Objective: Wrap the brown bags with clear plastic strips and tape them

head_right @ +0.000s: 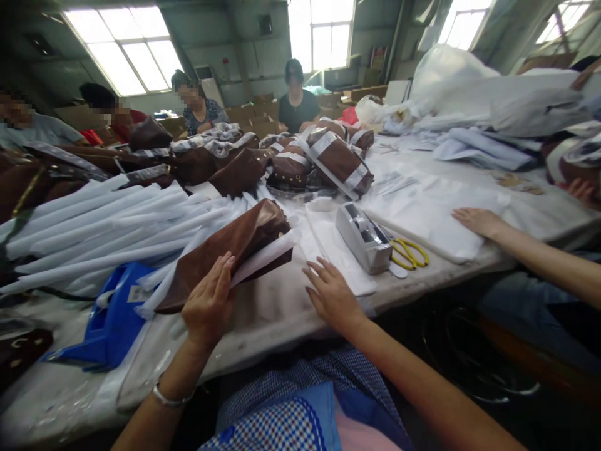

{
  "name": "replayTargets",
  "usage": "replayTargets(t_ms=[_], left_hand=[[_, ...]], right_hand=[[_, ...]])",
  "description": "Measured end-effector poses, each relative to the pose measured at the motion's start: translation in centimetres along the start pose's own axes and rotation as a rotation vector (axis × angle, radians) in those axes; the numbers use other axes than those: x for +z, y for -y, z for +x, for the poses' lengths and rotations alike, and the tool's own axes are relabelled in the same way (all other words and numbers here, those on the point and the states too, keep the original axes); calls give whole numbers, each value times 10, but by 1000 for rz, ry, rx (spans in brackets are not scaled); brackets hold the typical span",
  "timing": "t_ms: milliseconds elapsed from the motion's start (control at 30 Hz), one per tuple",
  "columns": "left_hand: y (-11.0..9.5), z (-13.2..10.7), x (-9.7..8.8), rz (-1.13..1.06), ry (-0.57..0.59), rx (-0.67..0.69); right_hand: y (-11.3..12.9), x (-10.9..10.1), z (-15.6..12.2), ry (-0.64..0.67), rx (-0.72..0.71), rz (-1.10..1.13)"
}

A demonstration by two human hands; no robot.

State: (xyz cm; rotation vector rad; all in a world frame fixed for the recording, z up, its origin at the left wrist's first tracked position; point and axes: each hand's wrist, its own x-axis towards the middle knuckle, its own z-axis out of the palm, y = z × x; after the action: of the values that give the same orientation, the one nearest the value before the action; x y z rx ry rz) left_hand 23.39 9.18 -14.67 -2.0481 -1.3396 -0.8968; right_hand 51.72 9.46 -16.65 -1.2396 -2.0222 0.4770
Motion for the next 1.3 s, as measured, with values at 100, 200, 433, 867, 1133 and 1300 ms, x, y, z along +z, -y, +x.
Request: replayTargets(t_ms=[100, 200, 433, 867, 1133, 1300], left_hand=[[3, 1, -4, 9, -29, -37], [8, 5, -10, 4, -41, -65], [27, 23, -26, 18, -33, -159], [29, 25, -28, -11, -14, -207], [27, 26, -29, -32, -31, -211], [29, 22, -30, -2, -41, -208]], right_hand=[[-38, -11, -7, 10, -84, -492], [-57, -8, -7, 54, -127, -600], [-61, -9, 19, 16, -177, -473], [24, 14, -12, 385, -249, -73], [2, 54, 43, 52, -77, -197], [-1, 80, 28, 372, -105, -272]])
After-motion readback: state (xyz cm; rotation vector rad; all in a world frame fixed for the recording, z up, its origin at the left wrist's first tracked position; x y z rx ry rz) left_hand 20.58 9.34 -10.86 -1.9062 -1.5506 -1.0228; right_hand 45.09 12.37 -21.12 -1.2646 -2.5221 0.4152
